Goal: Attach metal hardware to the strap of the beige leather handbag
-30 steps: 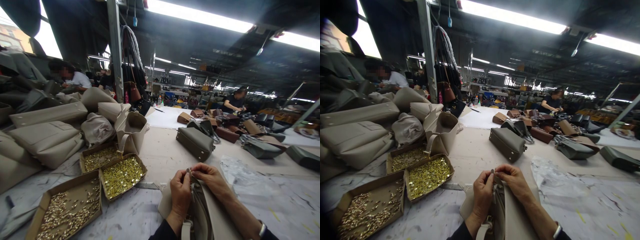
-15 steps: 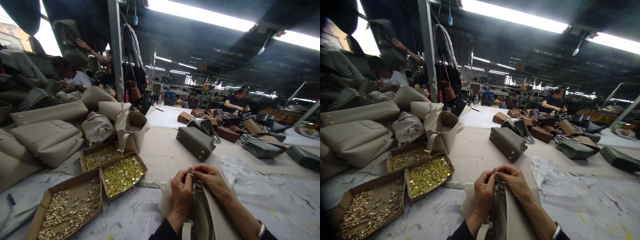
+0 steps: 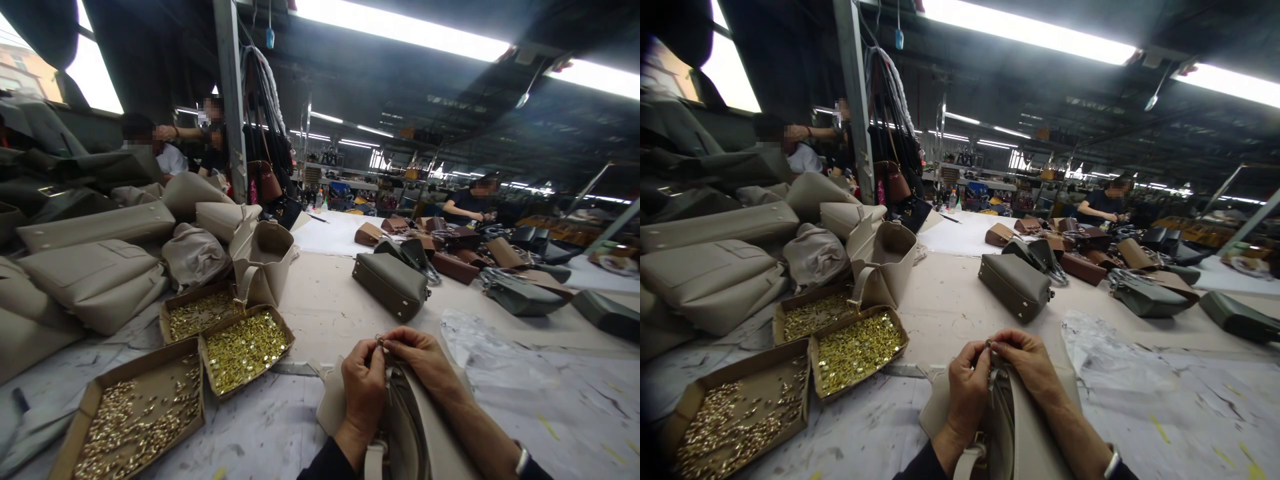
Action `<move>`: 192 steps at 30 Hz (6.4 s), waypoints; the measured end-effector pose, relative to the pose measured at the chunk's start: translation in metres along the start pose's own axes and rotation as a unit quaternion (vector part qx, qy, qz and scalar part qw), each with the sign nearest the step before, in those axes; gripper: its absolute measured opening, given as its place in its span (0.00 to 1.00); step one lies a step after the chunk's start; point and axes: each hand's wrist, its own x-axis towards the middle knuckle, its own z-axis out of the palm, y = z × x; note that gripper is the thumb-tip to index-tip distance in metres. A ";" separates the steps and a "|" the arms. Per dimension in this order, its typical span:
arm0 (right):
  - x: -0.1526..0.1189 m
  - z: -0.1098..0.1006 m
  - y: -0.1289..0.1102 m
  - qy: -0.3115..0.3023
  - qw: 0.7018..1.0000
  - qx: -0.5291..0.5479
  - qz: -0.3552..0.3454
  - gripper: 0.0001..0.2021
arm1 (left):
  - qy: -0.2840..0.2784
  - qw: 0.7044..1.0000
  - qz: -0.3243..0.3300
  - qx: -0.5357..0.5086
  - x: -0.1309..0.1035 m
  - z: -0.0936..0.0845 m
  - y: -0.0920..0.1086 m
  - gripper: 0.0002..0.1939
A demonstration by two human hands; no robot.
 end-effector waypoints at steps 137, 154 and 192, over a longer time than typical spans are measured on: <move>-0.025 0.055 0.020 0.009 0.990 0.124 -0.068 0.10 | -0.115 0.918 0.181 0.334 -0.020 -0.059 0.091 0.11; -0.027 0.053 0.016 0.009 0.990 0.123 -0.065 0.10 | -0.123 0.892 0.271 0.341 -0.018 -0.069 0.073 0.09; -0.031 0.057 0.021 0.002 0.994 0.064 -0.089 0.11 | -0.182 0.729 0.386 0.536 0.007 -0.078 0.087 0.12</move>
